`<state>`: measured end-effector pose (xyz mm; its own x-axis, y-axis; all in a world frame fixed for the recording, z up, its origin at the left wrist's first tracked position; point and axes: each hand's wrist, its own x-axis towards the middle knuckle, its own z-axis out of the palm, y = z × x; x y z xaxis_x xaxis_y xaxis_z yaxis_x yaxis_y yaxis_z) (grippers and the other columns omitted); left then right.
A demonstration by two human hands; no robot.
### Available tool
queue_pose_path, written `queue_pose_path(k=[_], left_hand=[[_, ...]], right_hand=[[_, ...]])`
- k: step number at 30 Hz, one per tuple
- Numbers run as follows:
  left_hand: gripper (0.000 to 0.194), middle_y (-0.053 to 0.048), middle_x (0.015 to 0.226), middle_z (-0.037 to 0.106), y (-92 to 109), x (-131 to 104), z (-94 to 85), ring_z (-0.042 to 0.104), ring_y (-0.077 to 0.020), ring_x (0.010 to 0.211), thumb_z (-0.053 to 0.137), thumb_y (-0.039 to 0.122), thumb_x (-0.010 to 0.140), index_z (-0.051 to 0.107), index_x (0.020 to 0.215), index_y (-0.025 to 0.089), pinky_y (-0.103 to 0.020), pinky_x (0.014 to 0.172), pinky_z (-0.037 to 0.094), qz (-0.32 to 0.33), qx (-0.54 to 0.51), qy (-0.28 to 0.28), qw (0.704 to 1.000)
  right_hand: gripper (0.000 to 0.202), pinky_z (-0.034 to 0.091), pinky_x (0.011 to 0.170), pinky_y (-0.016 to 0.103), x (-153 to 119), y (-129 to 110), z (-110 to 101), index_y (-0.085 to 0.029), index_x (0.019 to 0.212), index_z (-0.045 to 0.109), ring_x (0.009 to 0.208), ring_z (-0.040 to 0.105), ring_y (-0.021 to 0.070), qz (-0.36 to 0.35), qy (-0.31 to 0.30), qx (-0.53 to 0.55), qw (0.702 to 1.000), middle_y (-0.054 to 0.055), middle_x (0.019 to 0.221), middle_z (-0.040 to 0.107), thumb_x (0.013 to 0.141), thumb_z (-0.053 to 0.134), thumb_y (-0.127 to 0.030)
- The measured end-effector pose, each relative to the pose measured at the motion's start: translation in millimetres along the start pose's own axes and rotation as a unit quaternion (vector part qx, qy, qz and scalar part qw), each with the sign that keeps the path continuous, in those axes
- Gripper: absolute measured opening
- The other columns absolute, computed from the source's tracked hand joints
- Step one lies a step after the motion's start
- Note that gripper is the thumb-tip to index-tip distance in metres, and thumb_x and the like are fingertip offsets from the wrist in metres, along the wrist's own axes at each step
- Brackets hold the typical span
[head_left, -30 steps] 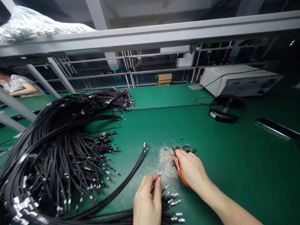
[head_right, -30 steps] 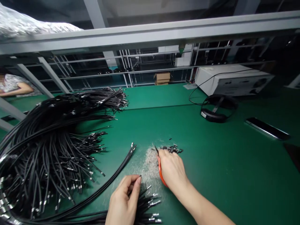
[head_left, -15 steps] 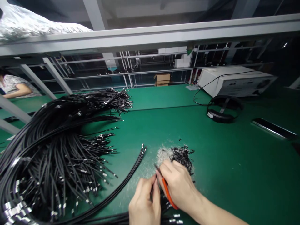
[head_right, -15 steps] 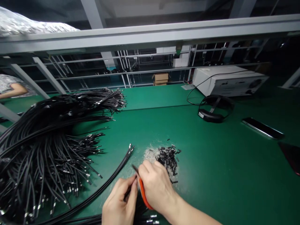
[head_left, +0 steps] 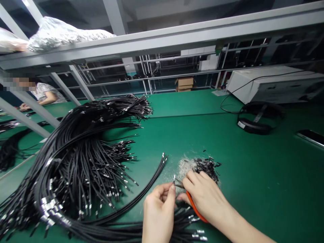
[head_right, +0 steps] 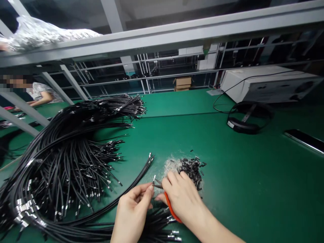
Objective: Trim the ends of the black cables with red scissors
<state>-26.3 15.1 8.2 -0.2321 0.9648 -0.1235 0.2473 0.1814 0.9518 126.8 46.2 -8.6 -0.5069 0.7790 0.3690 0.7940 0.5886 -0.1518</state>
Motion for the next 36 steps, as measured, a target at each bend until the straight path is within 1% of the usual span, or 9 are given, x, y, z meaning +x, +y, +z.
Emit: queue_pose_path(k=[5, 10, 13, 17, 21, 25, 30, 33, 36], left_hand=[[0.037, -0.006, 0.067, 0.071, 0, -1, 1.4, 0.064, -0.0182, 0.061, 0.064, 0.045, 0.077, 0.071, 0.086, 0.011, -0.024, 0.054, 0.049, 0.004, 0.012, -0.007, 1.0], [0.036, -0.006, 0.067, 0.07, -3, 0, 1.9, 0.064, -0.0198, 0.06, 0.06, 0.046, 0.079, 0.07, 0.085, 0.012, -0.026, 0.057, 0.049, 0.032, 0.057, -0.008, 0.998], [0.032, -0.007, 0.069, 0.07, -2, 1, 2.2, 0.064, -0.0199, 0.062, 0.058, 0.043, 0.081, 0.069, 0.083, 0.013, -0.027, 0.06, 0.049, 0.052, 0.094, -0.008, 0.994], [0.029, -0.007, 0.07, 0.071, 0, 2, 2.5, 0.064, -0.0194, 0.061, 0.057, 0.04, 0.081, 0.069, 0.079, 0.015, -0.026, 0.059, 0.048, 0.062, 0.121, -0.007, 0.991], [0.028, -0.007, 0.069, 0.071, 0, 2, 2.8, 0.064, -0.0194, 0.061, 0.056, 0.04, 0.082, 0.069, 0.078, 0.015, -0.026, 0.058, 0.048, 0.067, 0.125, -0.009, 0.99], [0.027, -0.006, 0.07, 0.071, 1, 2, 3.3, 0.065, -0.02, 0.062, 0.056, 0.04, 0.081, 0.068, 0.078, 0.015, -0.026, 0.059, 0.048, 0.064, 0.122, -0.012, 0.99], [0.027, -0.005, 0.066, 0.071, 0, 2, 3.4, 0.065, -0.019, 0.06, 0.058, 0.039, 0.081, 0.069, 0.077, 0.015, -0.025, 0.057, 0.048, 0.064, 0.116, -0.008, 0.991], [0.026, -0.006, 0.069, 0.071, 0, 2, 4.2, 0.065, -0.019, 0.062, 0.058, 0.039, 0.081, 0.069, 0.078, 0.015, -0.025, 0.059, 0.048, 0.071, 0.117, -0.006, 0.991], [0.028, -0.006, 0.069, 0.071, 0, 3, 5.5, 0.064, -0.0194, 0.062, 0.058, 0.04, 0.081, 0.069, 0.079, 0.014, -0.026, 0.059, 0.048, 0.061, 0.116, -0.014, 0.991]], right_hand=[[0.018, 0.028, 0.062, 0.032, 1, 0, 2, -0.021, 0.076, 0.053, 0.063, 0.052, 0.0174, -0.014, 0.004, -0.029, 0.999, -0.001, 0.073, 0.056, 0.083, 0.067, -0.03], [0.016, 0.027, 0.061, 0.033, 2, 4, 2, -0.021, 0.073, 0.054, 0.059, 0.052, 0.0164, -0.029, 0.017, -0.043, 0.999, -0.001, 0.069, 0.058, 0.085, 0.064, -0.023], [0.015, 0.027, 0.061, 0.032, 2, 5, 2, -0.021, 0.072, 0.056, 0.059, 0.054, 0.016, -0.029, 0.005, -0.038, 0.999, -0.001, 0.067, 0.06, 0.084, 0.064, -0.022], [0.013, 0.028, 0.06, 0.031, 2, 6, 0, -0.021, 0.073, 0.058, 0.06, 0.057, 0.0161, -0.017, -0.031, -0.015, 0.999, -0.002, 0.069, 0.063, 0.082, 0.068, -0.023], [0.013, 0.029, 0.06, 0.03, 3, 6, -2, -0.021, 0.074, 0.059, 0.06, 0.059, 0.0161, -0.003, -0.052, -0.009, 0.999, -0.002, 0.071, 0.065, 0.081, 0.069, -0.026], [0.013, 0.03, 0.059, 0.029, 3, 5, -2, -0.02, 0.074, 0.059, 0.06, 0.059, 0.0165, 0.001, -0.057, -0.008, 0.998, -0.001, 0.071, 0.066, 0.083, 0.067, -0.025], [0.011, 0.032, 0.059, 0.028, 3, 5, -2, -0.019, 0.076, 0.06, 0.06, 0.06, 0.0172, -0.004, -0.06, -0.005, 0.998, 0.001, 0.071, 0.067, 0.085, 0.063, -0.024], [0.01, 0.033, 0.06, 0.028, 4, 3, -5, -0.019, 0.076, 0.061, 0.061, 0.061, 0.0184, 0.004, -0.081, -0.004, 0.997, 0.002, 0.072, 0.067, 0.085, 0.063, -0.023], [0.011, 0.034, 0.06, 0.029, 4, 3, -8, -0.019, 0.076, 0.061, 0.062, 0.063, 0.0189, 0.009, -0.103, 0.003, 0.995, 0.002, 0.073, 0.068, 0.087, 0.059, -0.021]])
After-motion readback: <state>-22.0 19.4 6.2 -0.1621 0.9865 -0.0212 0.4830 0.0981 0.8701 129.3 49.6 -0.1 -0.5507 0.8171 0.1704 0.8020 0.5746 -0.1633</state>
